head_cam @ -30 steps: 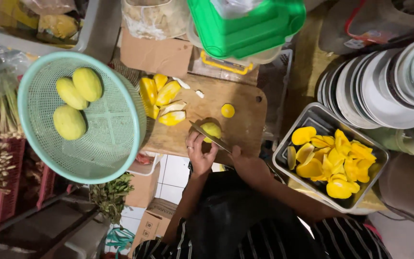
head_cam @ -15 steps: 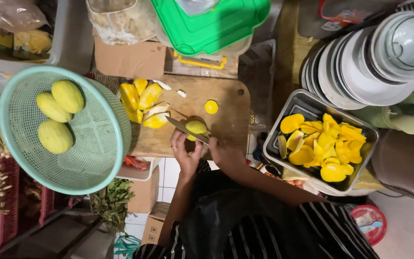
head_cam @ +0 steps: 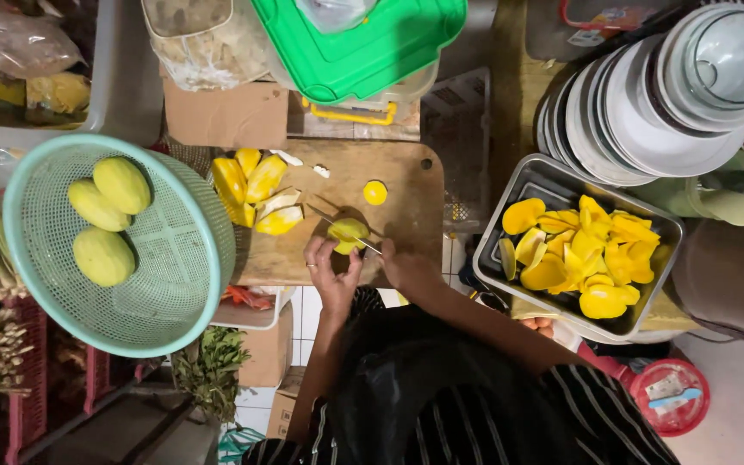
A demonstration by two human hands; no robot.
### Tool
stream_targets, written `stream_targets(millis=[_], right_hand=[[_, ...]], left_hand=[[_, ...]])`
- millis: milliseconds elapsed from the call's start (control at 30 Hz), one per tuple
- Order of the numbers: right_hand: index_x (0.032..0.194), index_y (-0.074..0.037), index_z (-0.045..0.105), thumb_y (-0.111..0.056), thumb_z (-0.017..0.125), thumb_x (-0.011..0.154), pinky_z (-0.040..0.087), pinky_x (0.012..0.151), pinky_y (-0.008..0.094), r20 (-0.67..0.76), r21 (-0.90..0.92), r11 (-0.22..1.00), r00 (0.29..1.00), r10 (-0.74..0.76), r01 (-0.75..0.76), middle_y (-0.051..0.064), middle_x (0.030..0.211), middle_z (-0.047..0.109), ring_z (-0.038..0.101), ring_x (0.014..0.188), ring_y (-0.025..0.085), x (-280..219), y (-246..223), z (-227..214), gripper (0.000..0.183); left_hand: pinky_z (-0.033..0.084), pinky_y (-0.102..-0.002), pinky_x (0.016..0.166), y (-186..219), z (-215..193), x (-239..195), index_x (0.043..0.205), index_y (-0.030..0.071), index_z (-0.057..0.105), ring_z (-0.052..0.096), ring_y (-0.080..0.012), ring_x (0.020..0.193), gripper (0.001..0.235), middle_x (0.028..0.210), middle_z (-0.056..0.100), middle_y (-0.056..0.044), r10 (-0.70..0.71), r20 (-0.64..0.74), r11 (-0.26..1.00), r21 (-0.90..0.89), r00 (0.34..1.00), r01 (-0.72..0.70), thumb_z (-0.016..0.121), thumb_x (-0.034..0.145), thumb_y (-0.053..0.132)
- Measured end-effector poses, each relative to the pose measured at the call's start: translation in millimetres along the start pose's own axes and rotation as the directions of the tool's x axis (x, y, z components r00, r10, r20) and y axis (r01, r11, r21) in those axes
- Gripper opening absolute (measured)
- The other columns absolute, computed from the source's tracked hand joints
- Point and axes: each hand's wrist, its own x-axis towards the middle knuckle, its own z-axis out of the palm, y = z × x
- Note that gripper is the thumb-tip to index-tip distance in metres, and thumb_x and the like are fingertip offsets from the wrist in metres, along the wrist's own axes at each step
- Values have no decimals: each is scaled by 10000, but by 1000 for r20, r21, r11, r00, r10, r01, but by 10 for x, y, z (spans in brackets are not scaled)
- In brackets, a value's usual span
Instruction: Peeling and slicing mangoes on a wooden board.
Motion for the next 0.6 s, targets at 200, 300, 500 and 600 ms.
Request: stream_targets(millis=[200, 300, 500, 600], right_hand=[[1372, -83, 334, -488, 239, 1056, 553, 903, 553, 190, 131, 985, 978, 89, -115, 215, 1054, 726, 710, 1041, 436, 259, 10, -10, 522], [1040, -95, 567, -380, 529, 993, 523, 486, 262, -537, -542, 836, 730, -423, 86, -26, 492, 576, 668, 444, 169, 123, 236, 230, 291], [1006, -165, 518, -472, 525, 970, 575, 536, 382, -476, -335, 941, 870, -127, -45, -25, 505, 623, 704, 505, 194, 371, 463, 747, 310], [1147, -110, 601, -475, 605, 898, 548, 498, 400, -536, -401, 916, 806, -252, 19, 26, 538, 649, 707, 518, 215, 530, 703, 687, 442]], left_hand=[[506, -479, 975, -3, -17, 7, 1115, 54, 641, 625, -402, 1126, 404, 1178, 587, -163, 12, 19, 1000, 21, 1000, -13, 854, 772, 66], [500, -481, 980, -25, -2, 9, 1117, 48, 622, 613, -410, 1137, 391, 1176, 573, -166, 27, 23, 999, 35, 999, -28, 836, 790, 56], [513, -506, 962, -10, -46, 18, 1115, 49, 636, 616, -411, 1132, 416, 1183, 583, -162, 10, 24, 1000, 20, 1000, -10, 856, 762, 48], [493, -524, 988, -3, -63, 27, 1132, 53, 619, 602, -425, 1148, 411, 1190, 574, -166, -12, 51, 1000, 5, 999, 12, 842, 786, 53]])
